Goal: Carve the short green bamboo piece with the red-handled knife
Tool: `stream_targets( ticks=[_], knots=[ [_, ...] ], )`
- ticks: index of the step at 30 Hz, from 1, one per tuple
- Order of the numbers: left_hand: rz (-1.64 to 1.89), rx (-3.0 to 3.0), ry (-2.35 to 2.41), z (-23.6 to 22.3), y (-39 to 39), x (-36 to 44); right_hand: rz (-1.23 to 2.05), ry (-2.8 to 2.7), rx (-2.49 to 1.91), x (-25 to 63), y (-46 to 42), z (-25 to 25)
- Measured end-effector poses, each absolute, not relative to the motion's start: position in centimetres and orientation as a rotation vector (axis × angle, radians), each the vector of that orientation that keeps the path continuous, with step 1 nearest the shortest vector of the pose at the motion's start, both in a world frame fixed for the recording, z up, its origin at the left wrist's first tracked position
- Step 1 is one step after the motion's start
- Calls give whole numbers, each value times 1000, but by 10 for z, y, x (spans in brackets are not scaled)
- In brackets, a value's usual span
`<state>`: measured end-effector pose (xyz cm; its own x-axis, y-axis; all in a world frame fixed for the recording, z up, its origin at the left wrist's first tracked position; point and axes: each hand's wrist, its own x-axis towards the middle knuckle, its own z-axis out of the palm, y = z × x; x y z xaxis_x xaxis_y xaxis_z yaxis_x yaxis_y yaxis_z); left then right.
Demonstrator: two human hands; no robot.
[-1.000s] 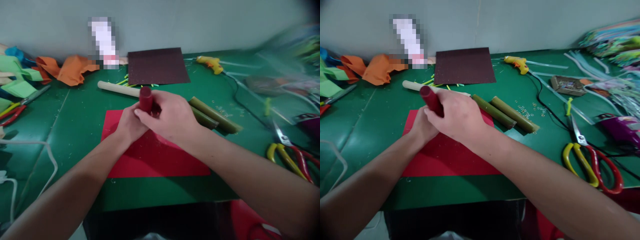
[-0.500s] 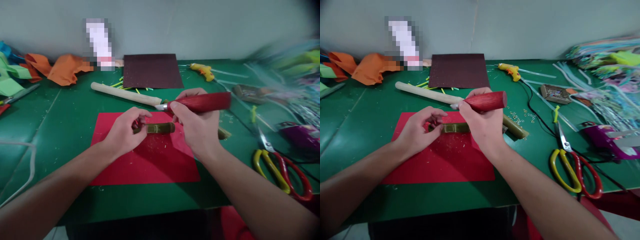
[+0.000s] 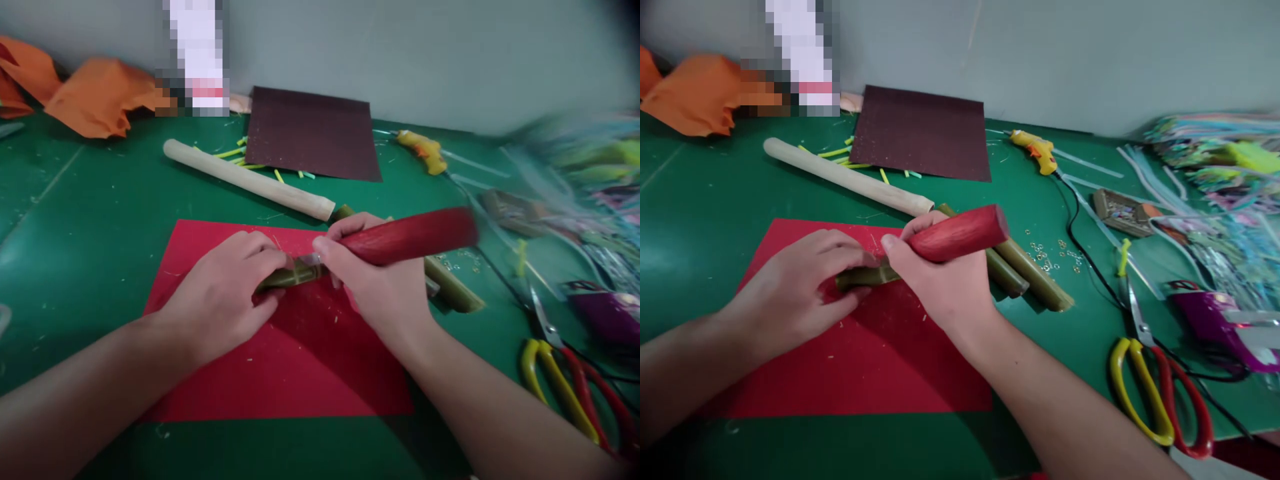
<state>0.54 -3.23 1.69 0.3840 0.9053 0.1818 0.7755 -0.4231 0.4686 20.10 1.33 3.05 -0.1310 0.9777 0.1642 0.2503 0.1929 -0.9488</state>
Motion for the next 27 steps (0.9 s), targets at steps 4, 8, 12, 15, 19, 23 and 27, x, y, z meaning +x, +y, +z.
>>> stream_targets(
  ticks=[4,8,12,15,19,23,27],
  knots=[
    [625,2398,1462,17,-34,5,973,-1625,-1141,197,13,29],
    [731,2407,1432,17,-36,5,910,-1685,-1045,199,16,27],
    [777,2364,1412,18,-36,6,871,-1796,-955,201,19,26],
    [778,2321,1420,17,-35,6,872,-1863,-900,198,22,26],
    [788,2371,1400,15,-35,5,910,-1782,-917,194,25,24],
    [704,2407,1453,19,-36,7,927,-1727,-882,193,26,21],
    [660,2479,1562,23,-41,11,874,-1726,-864,193,25,17]
  ],
)
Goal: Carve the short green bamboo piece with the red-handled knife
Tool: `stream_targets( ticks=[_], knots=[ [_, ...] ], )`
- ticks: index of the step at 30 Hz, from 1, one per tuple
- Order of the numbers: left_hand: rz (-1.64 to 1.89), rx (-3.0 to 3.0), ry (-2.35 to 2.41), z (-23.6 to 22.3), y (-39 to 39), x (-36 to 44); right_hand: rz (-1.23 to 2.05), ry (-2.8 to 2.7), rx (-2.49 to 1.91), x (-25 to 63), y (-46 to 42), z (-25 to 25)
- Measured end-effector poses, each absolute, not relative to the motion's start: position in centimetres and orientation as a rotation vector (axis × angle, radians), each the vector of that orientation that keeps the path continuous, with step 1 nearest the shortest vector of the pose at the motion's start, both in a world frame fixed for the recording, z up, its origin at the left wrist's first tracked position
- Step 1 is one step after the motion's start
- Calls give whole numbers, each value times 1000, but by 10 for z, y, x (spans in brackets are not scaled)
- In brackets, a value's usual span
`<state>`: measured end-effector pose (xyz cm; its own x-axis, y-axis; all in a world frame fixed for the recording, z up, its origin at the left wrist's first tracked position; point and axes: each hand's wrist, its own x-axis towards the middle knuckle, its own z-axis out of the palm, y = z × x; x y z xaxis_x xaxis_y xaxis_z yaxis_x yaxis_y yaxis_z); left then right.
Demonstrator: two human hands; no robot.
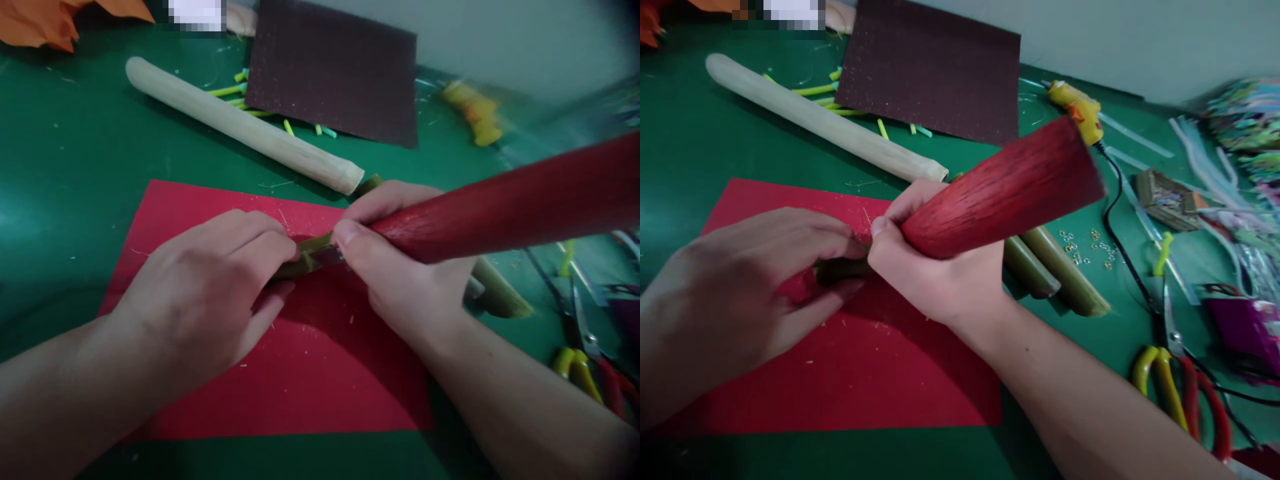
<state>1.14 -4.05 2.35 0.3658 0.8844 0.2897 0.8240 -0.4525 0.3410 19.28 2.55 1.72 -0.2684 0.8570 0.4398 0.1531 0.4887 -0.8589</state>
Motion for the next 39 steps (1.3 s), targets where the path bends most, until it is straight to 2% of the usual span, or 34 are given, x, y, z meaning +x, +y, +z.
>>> stream_targets(
  ticks=[6,25,36,39],
  knots=[
    [650,2515,1609,24,-43,13,804,-1790,-862,195,27,13],
    [601,2431,1689,27,-36,13,946,-1763,-847,192,22,15],
    [518,2328,1731,31,-35,7,807,-1720,-868,188,25,9],
    [611,2363,1706,31,-34,8,778,-1748,-909,189,25,9]
  ],
)
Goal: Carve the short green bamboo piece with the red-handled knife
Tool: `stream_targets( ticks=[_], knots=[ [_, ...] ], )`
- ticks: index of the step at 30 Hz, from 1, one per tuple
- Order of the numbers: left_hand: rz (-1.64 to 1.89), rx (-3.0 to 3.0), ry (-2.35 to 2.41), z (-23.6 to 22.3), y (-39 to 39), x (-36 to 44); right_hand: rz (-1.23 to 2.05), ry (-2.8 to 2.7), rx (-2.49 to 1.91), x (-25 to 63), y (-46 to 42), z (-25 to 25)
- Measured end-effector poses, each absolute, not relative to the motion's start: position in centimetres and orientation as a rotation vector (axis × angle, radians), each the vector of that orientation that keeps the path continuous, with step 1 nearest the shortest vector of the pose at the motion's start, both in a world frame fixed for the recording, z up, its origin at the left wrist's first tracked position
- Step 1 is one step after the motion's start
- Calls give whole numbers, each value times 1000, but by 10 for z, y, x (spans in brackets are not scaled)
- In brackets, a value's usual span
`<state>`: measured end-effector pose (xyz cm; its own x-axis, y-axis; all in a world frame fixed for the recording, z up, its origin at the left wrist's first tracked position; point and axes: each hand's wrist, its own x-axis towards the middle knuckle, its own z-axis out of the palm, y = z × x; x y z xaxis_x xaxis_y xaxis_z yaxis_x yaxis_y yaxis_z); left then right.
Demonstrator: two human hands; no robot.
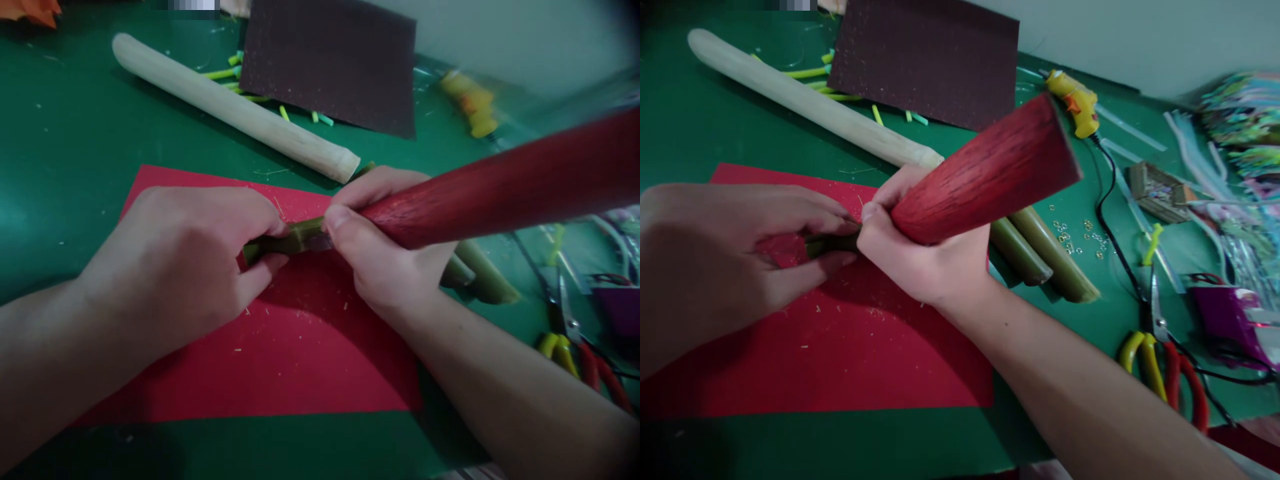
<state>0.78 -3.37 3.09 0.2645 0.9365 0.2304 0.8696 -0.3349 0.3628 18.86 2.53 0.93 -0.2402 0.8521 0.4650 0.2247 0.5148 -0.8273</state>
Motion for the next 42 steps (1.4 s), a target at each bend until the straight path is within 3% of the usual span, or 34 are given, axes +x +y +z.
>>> stream_targets(
  ticks=[7,17,21,27,34,42],
  knots=[
    [429,2358,1738,31,-30,10,826,-1719,-819,188,26,9],
    [567,2376,1702,28,-31,9,939,-1778,-699,191,28,9],
    [437,2324,1751,31,-29,10,838,-1707,-706,190,29,4],
    [507,2322,1736,32,-28,9,718,-1767,-963,189,28,3],
    [396,2355,1785,33,-29,10,673,-1763,-799,192,29,3],
    [595,2433,1656,23,-28,9,673,-1765,-860,194,26,5]
  ],
)
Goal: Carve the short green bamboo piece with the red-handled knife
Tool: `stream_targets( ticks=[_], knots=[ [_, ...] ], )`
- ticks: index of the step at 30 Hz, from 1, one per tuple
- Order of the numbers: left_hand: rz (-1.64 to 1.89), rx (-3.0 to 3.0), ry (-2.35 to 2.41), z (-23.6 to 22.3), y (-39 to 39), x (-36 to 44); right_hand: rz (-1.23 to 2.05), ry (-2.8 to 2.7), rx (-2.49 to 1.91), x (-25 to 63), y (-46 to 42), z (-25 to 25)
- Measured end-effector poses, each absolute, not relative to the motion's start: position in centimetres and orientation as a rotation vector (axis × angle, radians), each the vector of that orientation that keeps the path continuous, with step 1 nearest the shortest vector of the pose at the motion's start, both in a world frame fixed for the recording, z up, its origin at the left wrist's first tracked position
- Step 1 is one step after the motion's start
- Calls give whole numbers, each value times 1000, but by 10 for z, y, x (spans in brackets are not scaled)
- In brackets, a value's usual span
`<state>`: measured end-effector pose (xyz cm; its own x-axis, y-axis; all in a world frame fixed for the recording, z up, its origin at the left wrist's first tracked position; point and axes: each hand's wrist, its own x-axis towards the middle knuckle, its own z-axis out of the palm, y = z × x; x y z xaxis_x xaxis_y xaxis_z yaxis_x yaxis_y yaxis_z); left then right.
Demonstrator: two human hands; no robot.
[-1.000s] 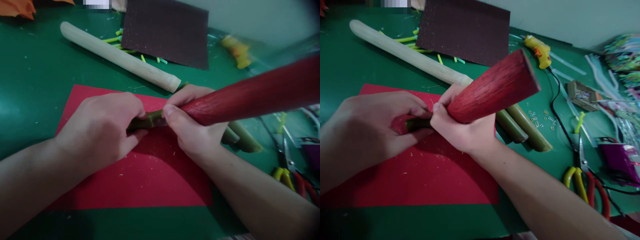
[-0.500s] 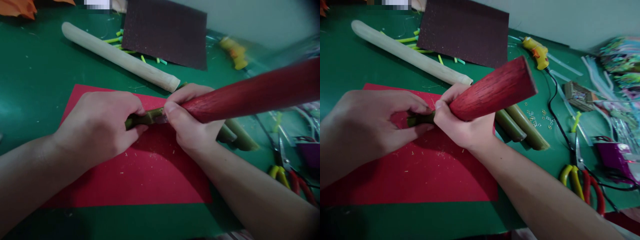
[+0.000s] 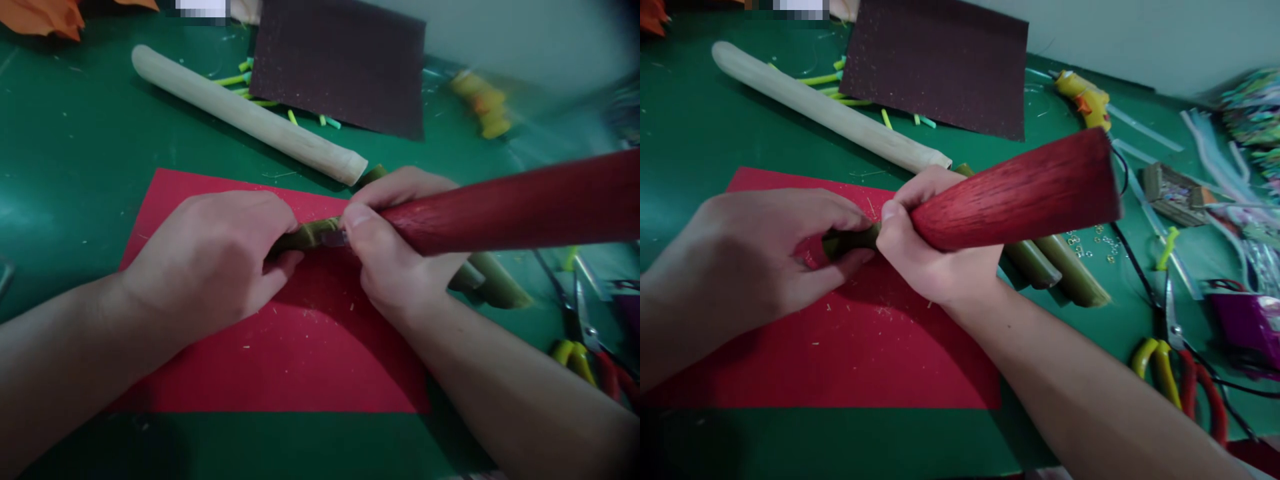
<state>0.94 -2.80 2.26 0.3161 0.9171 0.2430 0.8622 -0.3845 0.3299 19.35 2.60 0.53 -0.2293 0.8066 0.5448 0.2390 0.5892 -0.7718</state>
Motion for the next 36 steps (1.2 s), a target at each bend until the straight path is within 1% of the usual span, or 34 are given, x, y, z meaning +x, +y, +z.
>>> stream_targets(
  ticks=[5,12,15,17,22,28,36],
  knots=[
    [590,2432,1645,20,-28,11,652,-1729,-851,190,27,6],
    [553,2452,1676,21,-27,10,735,-1700,-651,190,34,-3],
    [553,2447,1665,24,-27,10,727,-1723,-651,191,35,-5],
    [454,2399,1686,27,-27,10,724,-1706,-660,190,34,-5],
    [462,2363,1690,30,-26,12,754,-1607,-681,186,32,-2],
    [497,2353,1680,30,-26,11,750,-1659,-674,187,32,-3],
    [388,2329,1733,34,-24,12,749,-1611,-697,186,31,-4]
  ],
)
